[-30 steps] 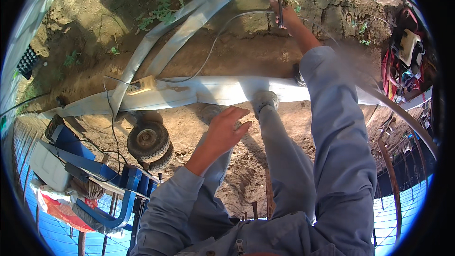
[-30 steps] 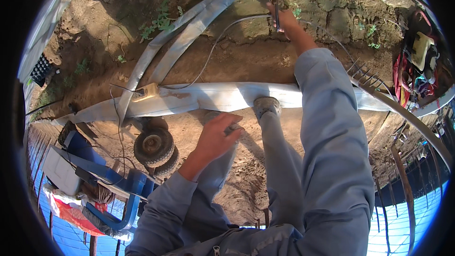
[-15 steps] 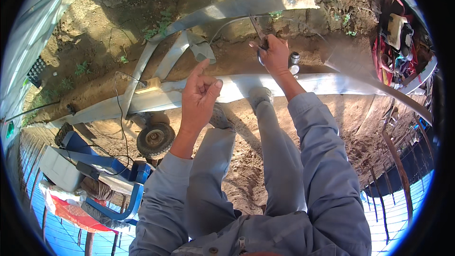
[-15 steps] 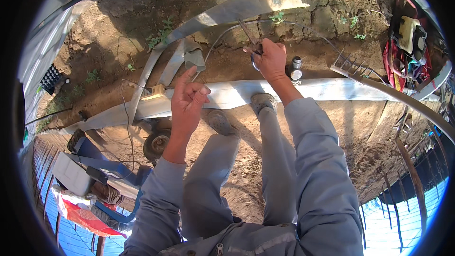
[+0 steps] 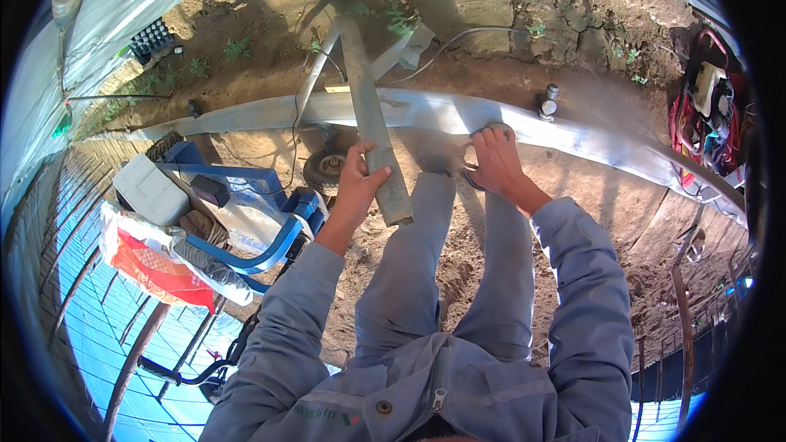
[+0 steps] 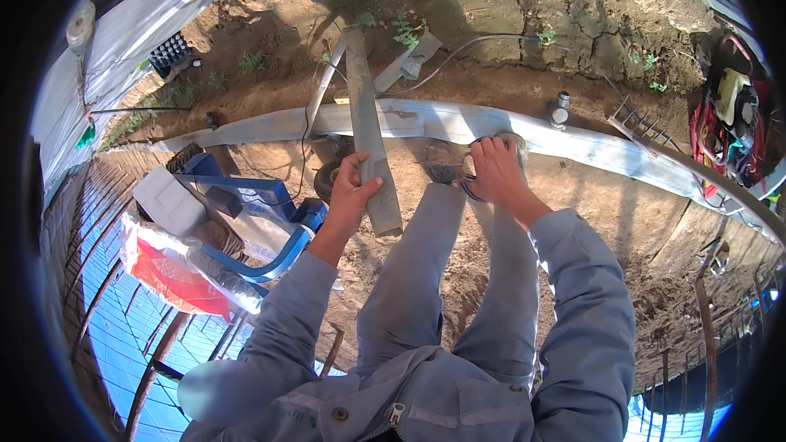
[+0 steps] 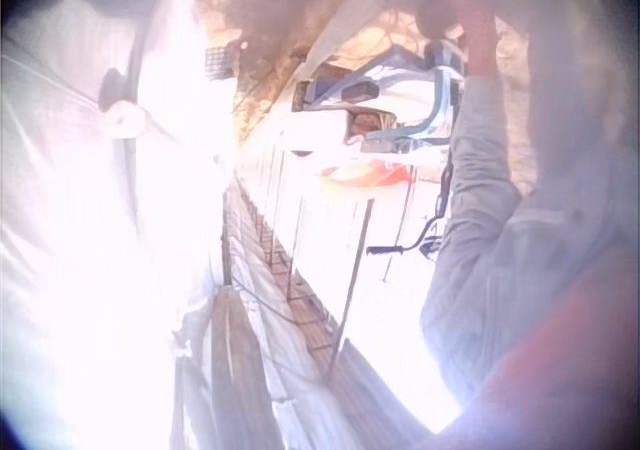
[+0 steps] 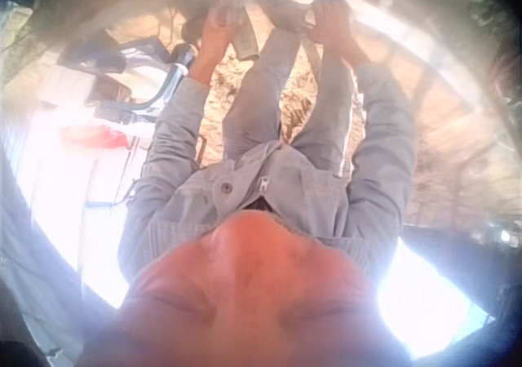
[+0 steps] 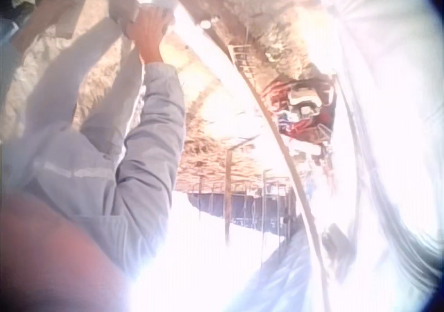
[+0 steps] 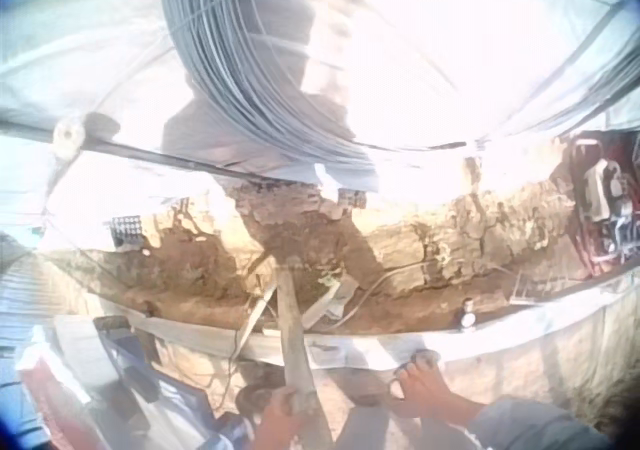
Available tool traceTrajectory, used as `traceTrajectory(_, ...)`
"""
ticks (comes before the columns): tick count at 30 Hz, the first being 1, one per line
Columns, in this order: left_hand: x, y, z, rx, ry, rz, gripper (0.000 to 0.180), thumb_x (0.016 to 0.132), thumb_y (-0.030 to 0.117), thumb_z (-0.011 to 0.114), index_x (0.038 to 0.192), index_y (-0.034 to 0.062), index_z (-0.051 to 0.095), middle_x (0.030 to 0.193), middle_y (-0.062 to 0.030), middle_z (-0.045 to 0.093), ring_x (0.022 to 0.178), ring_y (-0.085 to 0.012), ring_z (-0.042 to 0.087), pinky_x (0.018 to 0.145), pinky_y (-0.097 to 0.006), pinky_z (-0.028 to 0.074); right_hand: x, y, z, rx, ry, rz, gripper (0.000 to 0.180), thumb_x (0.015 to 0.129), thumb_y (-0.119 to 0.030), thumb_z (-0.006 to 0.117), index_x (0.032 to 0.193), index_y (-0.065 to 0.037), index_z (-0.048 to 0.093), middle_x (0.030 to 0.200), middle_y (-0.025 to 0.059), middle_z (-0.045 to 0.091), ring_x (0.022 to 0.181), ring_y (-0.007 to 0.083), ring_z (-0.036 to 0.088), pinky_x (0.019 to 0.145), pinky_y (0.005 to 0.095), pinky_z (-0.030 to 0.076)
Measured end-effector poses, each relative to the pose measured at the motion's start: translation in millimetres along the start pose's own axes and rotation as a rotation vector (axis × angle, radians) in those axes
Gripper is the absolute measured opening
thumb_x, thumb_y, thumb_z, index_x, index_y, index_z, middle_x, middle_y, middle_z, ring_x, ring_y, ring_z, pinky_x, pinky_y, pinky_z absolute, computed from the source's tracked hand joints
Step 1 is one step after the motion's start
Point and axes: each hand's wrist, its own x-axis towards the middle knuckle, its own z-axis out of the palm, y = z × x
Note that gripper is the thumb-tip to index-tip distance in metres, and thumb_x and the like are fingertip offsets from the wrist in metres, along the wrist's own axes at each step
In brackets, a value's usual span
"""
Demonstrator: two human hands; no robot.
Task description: The person walks through a cluttered greenhouse, picks up a metal bar, and uses a file to smooth its edges. They then squat and use a cordless drill to fasten the bar to a metal frame with screws, repeating the fastening process at multiple points.
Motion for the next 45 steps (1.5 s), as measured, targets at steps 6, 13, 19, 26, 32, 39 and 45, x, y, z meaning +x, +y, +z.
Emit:
traceTrajectory(6, -82.7, -66.4, -68.5, -0.343, 0.154, -0.129, 0.074, 0.093, -0.003, 0.071, 0.158, 0.0021, 0.035, 0.115, -0.0103, 0.07, 0.1, -0.0188, 0.071, 0.087, -0.034, 0.06, -55.6, -72.5, -13.8, 0.546, -0.835, 0.189, 0.073, 0.084, -0.069, 0.076, 0.105, 0.0, 0.065, 0.094, 0.0194, 0.068, 0.095, 0.0384, 0.068, 0.086, 0.0489, 0.051)
traceTrajectory(13, -150.3, -92.5, -115.0, -0.499, 0.168, -0.353, 0.034, 0.098, 0.014, 0.075, 0.128, 0.002, 0.067, 0.103, -0.0035, 0.073, 0.087, -0.0121, 0.07, 0.075, -0.03, 0.059, -49.2, -151.1, -5.0, 0.609, -1.217, 0.09, 0.083, 0.086, -0.08, 0.065, 0.113, -0.001, 0.07, 0.098, 0.0165, 0.068, 0.095, 0.0303, 0.066, 0.087, 0.0426, 0.05)
traceTrajectory(19, -191.7, -105.6, -149.7, -0.633, 0.054, -0.433, 0.032, 0.094, 0.014, 0.079, 0.122, 0.0, 0.069, 0.101, -0.0069, 0.076, 0.084, -0.0153, 0.074, 0.074, -0.031, 0.062, -35.3, -195.0, 6.6, 0.558, -1.368, -0.055, 0.09, 0.087, -0.087, 0.055, 0.109, -0.001, 0.071, 0.093, 0.0132, 0.065, 0.093, 0.0266, 0.063, 0.084, 0.0418, 0.049)
traceTrajectory(26, -218.5, -132.1, -179.0, -0.585, -0.018, -0.517, 0.034, 0.089, 0.01, 0.083, 0.116, -0.0057, 0.07, 0.099, -0.0126, 0.075, 0.083, -0.0207, 0.075, 0.072, -0.037, 0.063, -28.0, -243.7, 28.1, 0.472, -1.509, -0.176, 0.092, 0.089, -0.088, 0.051, 0.104, 0.0, 0.072, 0.079, 0.0097, 0.059, 0.08, 0.0236, 0.061, 0.073, 0.04, 0.046)
traceTrajectory(32, -228.6, -149.2, -191.6, -0.597, -0.017, -0.549, 0.034, 0.09, 0.012, 0.082, 0.116, -0.0051, 0.069, 0.1, -0.0127, 0.075, 0.083, -0.0218, 0.075, 0.071, -0.038, 0.061, -31.2, -265.4, 45.1, 0.541, -1.593, -0.139, 0.093, 0.088, -0.086, 0.054, 0.126, -0.002, 0.07, 0.096, 0.0144, 0.068, 0.095, 0.0276, 0.066, 0.084, 0.043, 0.05)
traceTrajectory(39, -234.4, -141.5, -193.9, -0.573, 0.001, -0.578, 0.036, 0.094, 0.015, 0.077, 0.122, -0.0036, 0.063, 0.098, -0.0127, 0.074, 0.082, -0.0239, 0.075, 0.074, -0.041, 0.063, -30.8, -286.8, 44.7, 0.465, -1.471, -0.104, 0.089, 0.088, -0.083, 0.058, 0.129, -0.005, 0.07, 0.125, 0.0192, 0.07, 0.118, 0.0341, 0.065, 0.101, 0.0462, 0.048)
traceTrajectory(45, -231.7, -139.4, -204.8, -0.564, -0.017, -0.525, 0.036, 0.094, 0.017, 0.078, 0.121, -0.0025, 0.063, 0.096, -0.0122, 0.073, 0.08, -0.024, 0.075, 0.075, -0.041, 0.064, -33.7, -286.8, 54.6, 0.51, -1.433, -0.128, 0.086, 0.09, -0.081, 0.057, 0.114, 0.0, 0.073, 0.111, 0.0211, 0.072, 0.106, 0.0352, 0.068, 0.092, 0.0458, 0.051)
